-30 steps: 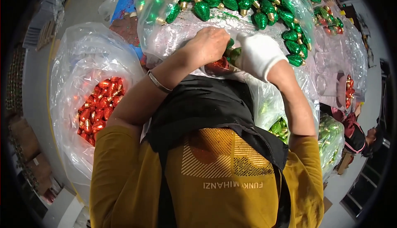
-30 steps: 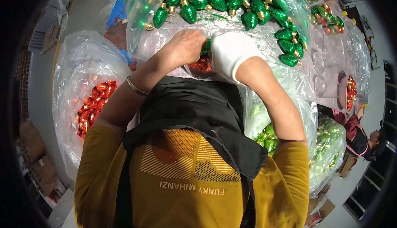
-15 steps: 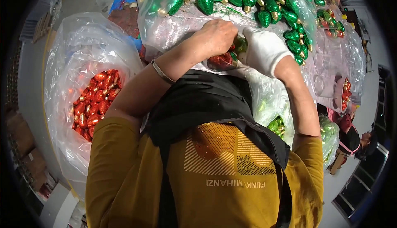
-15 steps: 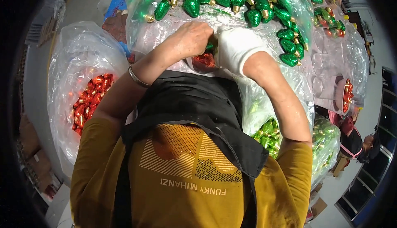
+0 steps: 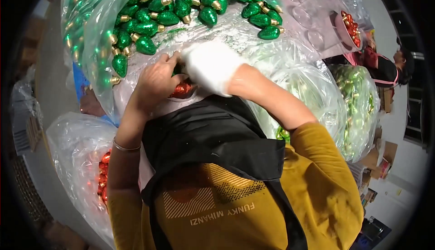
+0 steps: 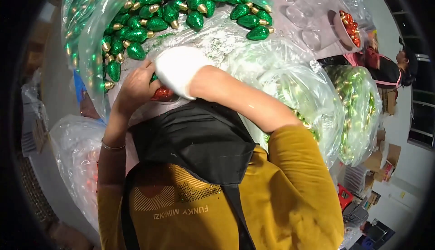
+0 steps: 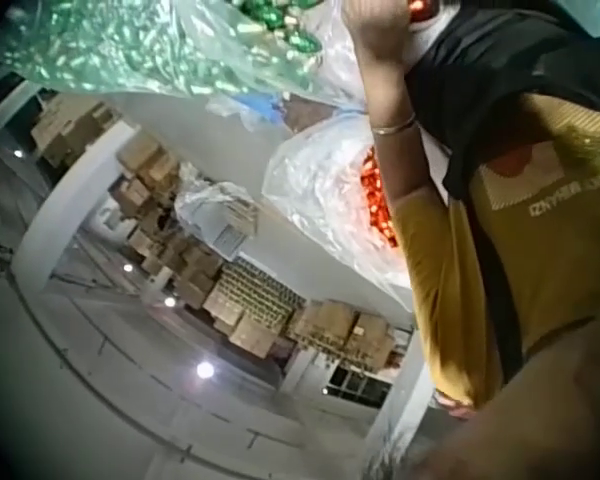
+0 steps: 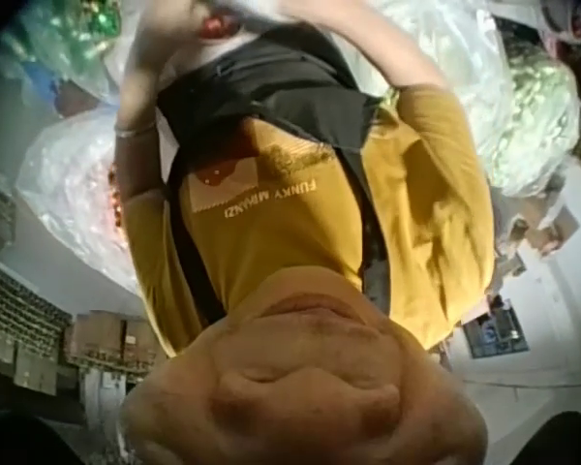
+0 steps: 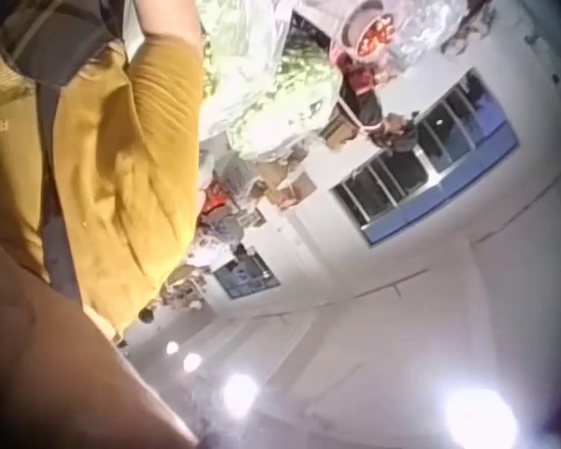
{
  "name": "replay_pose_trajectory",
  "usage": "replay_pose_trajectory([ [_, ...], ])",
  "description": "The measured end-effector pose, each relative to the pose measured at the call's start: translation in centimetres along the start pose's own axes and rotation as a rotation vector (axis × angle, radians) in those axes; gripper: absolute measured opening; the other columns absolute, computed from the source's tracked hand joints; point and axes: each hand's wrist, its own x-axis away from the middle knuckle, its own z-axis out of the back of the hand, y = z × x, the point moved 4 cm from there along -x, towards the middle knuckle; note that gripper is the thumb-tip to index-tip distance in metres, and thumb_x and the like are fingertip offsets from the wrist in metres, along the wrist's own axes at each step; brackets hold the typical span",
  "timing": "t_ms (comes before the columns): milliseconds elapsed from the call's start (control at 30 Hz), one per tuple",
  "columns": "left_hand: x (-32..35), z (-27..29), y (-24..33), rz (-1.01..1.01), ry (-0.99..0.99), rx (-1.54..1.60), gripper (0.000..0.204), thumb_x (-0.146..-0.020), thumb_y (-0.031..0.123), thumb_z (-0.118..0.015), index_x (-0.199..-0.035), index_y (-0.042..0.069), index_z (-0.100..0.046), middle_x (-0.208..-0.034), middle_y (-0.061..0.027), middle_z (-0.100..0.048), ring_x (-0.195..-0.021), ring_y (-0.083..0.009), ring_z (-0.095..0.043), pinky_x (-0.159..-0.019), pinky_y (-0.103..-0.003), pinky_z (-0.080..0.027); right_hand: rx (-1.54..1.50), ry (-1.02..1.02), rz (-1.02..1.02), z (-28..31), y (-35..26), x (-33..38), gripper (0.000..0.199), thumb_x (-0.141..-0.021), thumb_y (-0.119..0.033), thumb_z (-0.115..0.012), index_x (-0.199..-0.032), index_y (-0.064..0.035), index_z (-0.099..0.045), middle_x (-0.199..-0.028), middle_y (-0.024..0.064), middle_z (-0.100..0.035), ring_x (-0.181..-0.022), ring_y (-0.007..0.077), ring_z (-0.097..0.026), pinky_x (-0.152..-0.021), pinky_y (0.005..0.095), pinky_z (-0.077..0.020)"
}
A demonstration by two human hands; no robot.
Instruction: The person packs red and green bulb ornaments from plastic bags into clear containers by hand.
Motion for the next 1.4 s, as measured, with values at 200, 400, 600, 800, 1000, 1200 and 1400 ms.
replay_pose_trajectory([
  [200, 1.4, -0.9, 1.9, -0.225, 0.030, -0.189, 0.042, -0.079, 0.010, -0.053, -0.119, -0.006, -0.051, -0.096, -0.0201, -0.058, -0.086, -0.0324, -0.060, -0.072, -0.042, -0.049, 0.175, 0.047, -0.825, -0.5, 25.0, 5.2, 0.043, -0.079, -0.041, -0.061, -0.102, -0.0053, -0.064, -0.088, 0.0223, -0.066, -0.083, 0.0371, -0.064, -0.076, 0.0442, -0.0490],
  [400, 2.6, 3.1, 2.8, -0.148, 0.074, -0.042, 0.044, -0.079, 0.010, -0.063, -0.119, -0.004, -0.052, -0.097, -0.0170, -0.061, -0.084, -0.0303, -0.062, -0.071, -0.037, -0.049, -0.006, 0.317, -0.843, -8.0, 29.1, 5.4, 0.061, -0.076, -0.052, -0.064, -0.113, -0.0044, -0.061, -0.119, 0.0273, -0.055, -0.108, 0.0391, -0.055, -0.092, 0.0404, -0.0446],
  [600, 19.7, 10.2, -3.7, 0.463, 0.790, -0.114, 0.017, -0.088, 0.010, -0.061, -0.100, -0.002, -0.065, -0.084, -0.0070, -0.066, -0.073, -0.0111, -0.057, -0.068, -0.025, -0.047, -0.032, 0.402, -0.499, -11.7, 27.0, 3.0, 0.052, -0.075, -0.039, -0.068, -0.110, -0.0028, -0.060, -0.122, 0.0275, -0.049, -0.111, 0.0399, -0.051, -0.094, 0.0400, -0.0425],
  [800, 44.1, -3.9, -11.9, 1.271, 0.055, -0.372, 0.026, -0.081, 0.020, -0.064, -0.090, -0.003, -0.058, -0.082, -0.0267, -0.062, -0.078, -0.0435, -0.061, -0.064, -0.047, -0.047, -0.065, 0.706, -0.645, -10.0, 21.6, 2.8, 0.040, -0.072, -0.027, -0.067, -0.103, -0.0022, -0.061, -0.122, 0.0265, -0.049, -0.108, 0.0390, -0.053, -0.092, 0.0415, -0.0433],
  [1000, 57.9, -22.4, -22.3, 1.017, -0.251, 0.356, 0.043, -0.085, 0.037, -0.052, -0.111, 0.003, -0.057, -0.093, -0.0254, -0.063, -0.088, -0.0409, -0.062, -0.074, -0.046, -0.048, -0.058, 0.305, -0.760, -10.1, 21.7, 0.0, 0.033, -0.069, -0.021, -0.068, -0.096, -0.0034, -0.062, -0.090, 0.0129, -0.063, -0.089, 0.0299, -0.062, -0.081, 0.0365, -0.0481],
  [1200, 49.7, -17.9, -19.8, 1.133, 0.236, 0.169, 0.043, -0.088, 0.033, -0.050, -0.120, 0.003, -0.054, -0.108, -0.0233, -0.061, -0.105, -0.0337, -0.058, -0.087, -0.039, -0.044, -0.531, 0.524, -0.674, -7.9, 19.3, 2.7, 0.022, -0.075, -0.015, -0.066, -0.093, -0.0030, -0.063, -0.082, 0.0029, -0.063, -0.078, 0.0142, -0.059, -0.074, 0.0275, -0.0469],
  [1400, 61.6, -5.6, -14.3, 1.173, -0.014, 0.222, 0.041, -0.088, 0.026, -0.054, -0.122, 0.003, -0.053, -0.112, -0.0207, -0.061, -0.107, -0.0309, -0.058, -0.090, -0.037, -0.043, -0.561, 1.108, -0.407, 3.0, 21.2, 9.8, 0.020, -0.083, -0.017, -0.064, -0.096, -0.0020, -0.064, -0.084, 0.0031, -0.063, -0.075, 0.0097, -0.055, -0.070, 0.0247, -0.0453],
])
